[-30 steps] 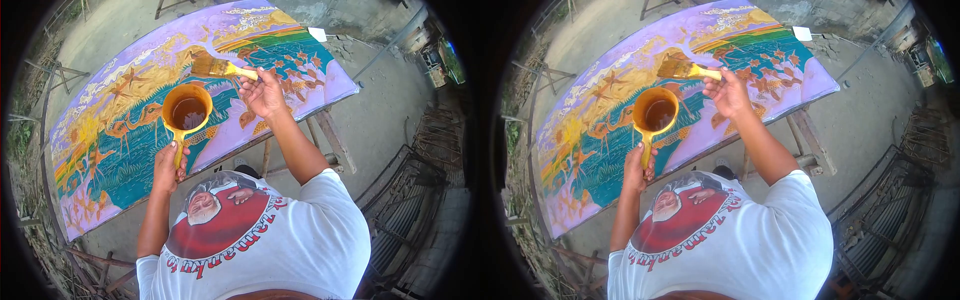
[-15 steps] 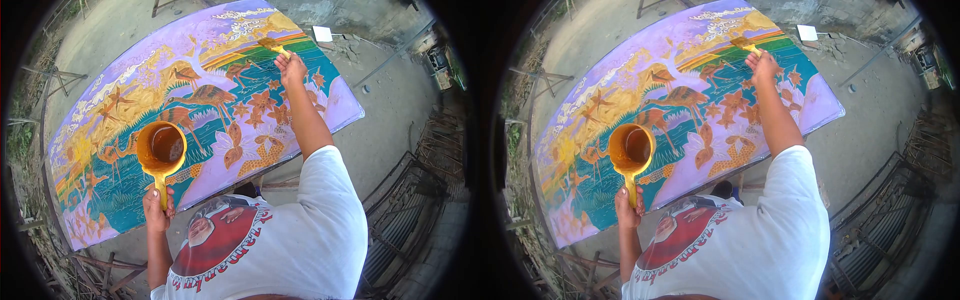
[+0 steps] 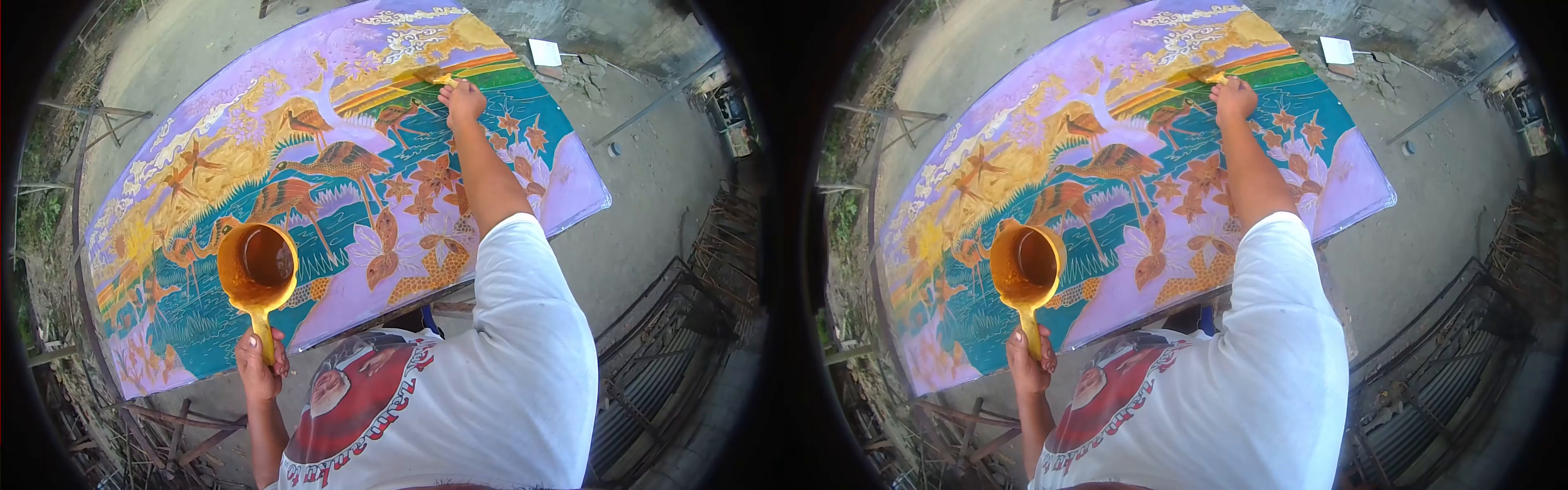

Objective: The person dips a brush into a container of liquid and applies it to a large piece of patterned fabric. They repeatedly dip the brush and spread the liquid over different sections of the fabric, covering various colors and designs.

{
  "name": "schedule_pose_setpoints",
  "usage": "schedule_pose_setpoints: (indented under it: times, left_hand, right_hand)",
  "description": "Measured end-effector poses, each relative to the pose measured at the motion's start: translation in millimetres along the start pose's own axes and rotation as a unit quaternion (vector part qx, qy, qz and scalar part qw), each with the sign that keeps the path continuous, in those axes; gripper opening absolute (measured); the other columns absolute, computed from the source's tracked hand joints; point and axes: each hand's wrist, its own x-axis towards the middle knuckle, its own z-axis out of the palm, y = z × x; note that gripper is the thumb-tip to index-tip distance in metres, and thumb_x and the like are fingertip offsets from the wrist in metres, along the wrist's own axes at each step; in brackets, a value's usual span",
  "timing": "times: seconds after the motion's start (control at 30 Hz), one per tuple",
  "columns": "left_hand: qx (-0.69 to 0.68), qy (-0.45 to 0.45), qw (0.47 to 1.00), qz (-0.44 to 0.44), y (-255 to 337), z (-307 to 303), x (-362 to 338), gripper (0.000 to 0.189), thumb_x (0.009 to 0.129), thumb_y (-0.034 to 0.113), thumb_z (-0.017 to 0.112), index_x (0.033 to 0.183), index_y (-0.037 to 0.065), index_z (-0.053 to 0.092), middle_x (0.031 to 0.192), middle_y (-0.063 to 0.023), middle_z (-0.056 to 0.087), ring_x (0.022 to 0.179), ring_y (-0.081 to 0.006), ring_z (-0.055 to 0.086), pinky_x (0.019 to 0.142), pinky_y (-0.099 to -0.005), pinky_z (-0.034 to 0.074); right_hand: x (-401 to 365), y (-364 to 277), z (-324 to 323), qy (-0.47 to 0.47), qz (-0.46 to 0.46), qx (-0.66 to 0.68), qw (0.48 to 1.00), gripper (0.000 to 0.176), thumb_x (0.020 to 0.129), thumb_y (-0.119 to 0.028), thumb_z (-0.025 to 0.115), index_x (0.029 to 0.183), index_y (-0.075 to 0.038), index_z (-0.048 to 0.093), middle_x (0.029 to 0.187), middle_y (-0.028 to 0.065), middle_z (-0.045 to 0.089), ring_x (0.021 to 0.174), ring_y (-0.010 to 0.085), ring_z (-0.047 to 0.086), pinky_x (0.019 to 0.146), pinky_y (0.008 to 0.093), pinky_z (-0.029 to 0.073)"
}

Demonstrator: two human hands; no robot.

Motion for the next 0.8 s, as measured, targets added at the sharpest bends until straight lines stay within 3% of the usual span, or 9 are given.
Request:
schedule_pose_setpoints:
  times: [0.07, 0.23, 0.4, 0.43, 0.8]
  left_hand:
    - [0.002, -0.005, 1.000, 0.002, -1, -1, -2, 0.056, 0.101, 0.053, 0.054, 0.100, -0.003, 0.058, 0.058, -0.0025, 0.048, 0.041, -0.0082, 0.039, 0.037, -0.0236, 0.034]
    - [0.011, -0.011, 1.000, -0.003, 1, 1, -3, 0.056, 0.101, 0.054, 0.054, 0.100, -0.002, 0.058, 0.058, -0.0028, 0.049, 0.040, -0.0083, 0.039, 0.037, -0.0238, 0.034]
    - [0.018, -0.007, 1.000, -0.001, 1, 1, -4, 0.059, 0.100, 0.056, 0.055, 0.100, -0.002, 0.058, 0.057, -0.0029, 0.048, 0.040, -0.0085, 0.039, 0.036, -0.0239, 0.033]
    - [0.018, -0.007, 1.000, -0.005, 0, 0, -2, 0.060, 0.099, 0.058, 0.055, 0.099, -0.002, 0.058, 0.057, -0.0029, 0.048, 0.039, -0.0085, 0.039, 0.036, -0.0240, 0.033]
    - [0.023, -0.010, 1.000, -0.005, 4, 14, 4, 0.063, 0.098, 0.060, 0.056, 0.099, -0.004, 0.058, 0.057, -0.0032, 0.049, 0.039, -0.0086, 0.039, 0.036, -0.0237, 0.034]
  right_hand:
    - [14, -5, -11, 0.053, -0.035, 0.011, 0.998, 0.028, 0.106, -0.018, 0.050, 0.115, 0.006, 0.060, 0.095, 0.0205, 0.069, 0.074, 0.0256, 0.073, 0.062, 0.0344, 0.063]
    - [17, -20, -21, 0.007, -0.023, -0.014, 1.000, 0.029, 0.106, -0.018, 0.050, 0.115, 0.007, 0.060, 0.095, 0.0199, 0.070, 0.074, 0.0258, 0.073, 0.060, 0.0334, 0.063]
    - [56, -39, -32, 0.079, -0.058, -0.032, 0.995, 0.028, 0.105, -0.016, 0.050, 0.115, 0.008, 0.060, 0.097, 0.0218, 0.071, 0.077, 0.0273, 0.074, 0.062, 0.0347, 0.064]
    - [60, -41, -31, 0.081, -0.059, -0.016, 0.995, 0.027, 0.104, -0.015, 0.052, 0.111, 0.010, 0.060, 0.088, 0.0193, 0.071, 0.071, 0.0237, 0.073, 0.058, 0.0337, 0.061]
    - [62, -44, -31, 0.056, -0.069, -0.061, 0.994, 0.024, 0.103, -0.013, 0.054, 0.108, 0.009, 0.064, 0.082, 0.0158, 0.070, 0.064, 0.0211, 0.069, 0.054, 0.0316, 0.059]
